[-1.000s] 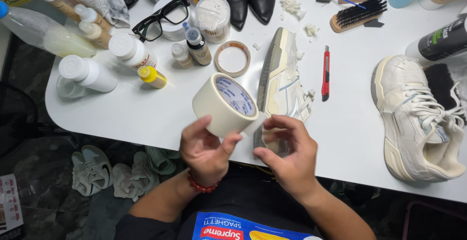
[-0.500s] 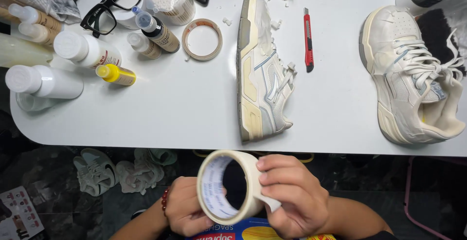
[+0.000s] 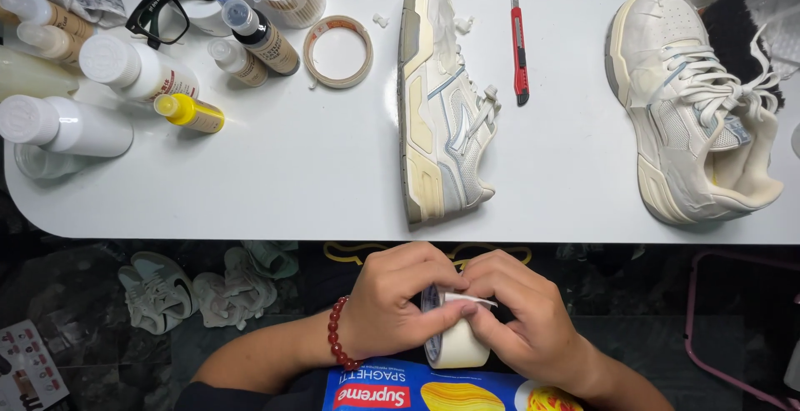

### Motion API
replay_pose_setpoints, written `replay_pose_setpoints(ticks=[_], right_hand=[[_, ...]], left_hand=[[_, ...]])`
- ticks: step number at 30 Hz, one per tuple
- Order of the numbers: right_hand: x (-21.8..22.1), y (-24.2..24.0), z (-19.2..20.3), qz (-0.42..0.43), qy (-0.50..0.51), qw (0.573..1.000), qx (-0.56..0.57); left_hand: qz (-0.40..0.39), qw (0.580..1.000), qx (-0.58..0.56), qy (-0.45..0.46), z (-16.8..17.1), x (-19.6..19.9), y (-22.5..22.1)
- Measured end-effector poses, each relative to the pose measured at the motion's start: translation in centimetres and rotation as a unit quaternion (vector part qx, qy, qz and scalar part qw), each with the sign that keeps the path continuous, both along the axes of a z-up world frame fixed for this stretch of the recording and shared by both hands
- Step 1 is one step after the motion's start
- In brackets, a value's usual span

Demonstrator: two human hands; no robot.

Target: Masking parts of a sneaker with tape and trimming the edges with a utility knife to prepare for painting.

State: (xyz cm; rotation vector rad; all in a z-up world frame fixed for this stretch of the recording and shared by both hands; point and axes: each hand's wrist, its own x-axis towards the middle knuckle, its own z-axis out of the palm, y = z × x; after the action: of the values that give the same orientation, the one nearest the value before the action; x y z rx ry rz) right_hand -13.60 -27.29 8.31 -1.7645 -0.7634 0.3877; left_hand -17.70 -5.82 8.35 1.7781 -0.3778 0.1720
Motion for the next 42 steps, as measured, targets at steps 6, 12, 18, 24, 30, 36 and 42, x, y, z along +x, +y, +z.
replay_pose_setpoints(ticks=[6,12,18,24,30,36,42], right_hand=[[-0.4,-0.7,-2.5,-0.003,0.129,0.992,0.012],[-0.8,-1.1,-3.5,-0.018,0.253,0.966,0.036],[-3.0,-3.3,-6.4,-0.067,0.165,0.969,0.174],[-2.3,-2.8,-4.9,-0.022,0.058,0.995,0.072],[-2.6,-2.2,-4.4,-0.075,0.014,0.996,0.040],[-3.9,-3.1,-6.1,-0.172,0.179,0.969,-0.006],[-2.6,-1.2,-3.7,-0.216,0.210,0.949,0.093]], left_hand=[[-0.040,0.999,0.030,0.022,-0.4,0.2,0.2],[-0.063,0.996,0.030,0.047,-0.3,0.5,0.7],[0.031,0.993,-0.006,0.115,-0.8,0.4,1.0],[0.067,0.986,-0.041,0.147,-0.5,2.2,0.5],[0.046,0.988,-0.023,0.145,-0.4,5.3,0.8],[0.028,0.990,0.040,0.133,1.0,9.6,1.9],[0.019,0.994,0.090,0.059,0.1,11.7,2.7]])
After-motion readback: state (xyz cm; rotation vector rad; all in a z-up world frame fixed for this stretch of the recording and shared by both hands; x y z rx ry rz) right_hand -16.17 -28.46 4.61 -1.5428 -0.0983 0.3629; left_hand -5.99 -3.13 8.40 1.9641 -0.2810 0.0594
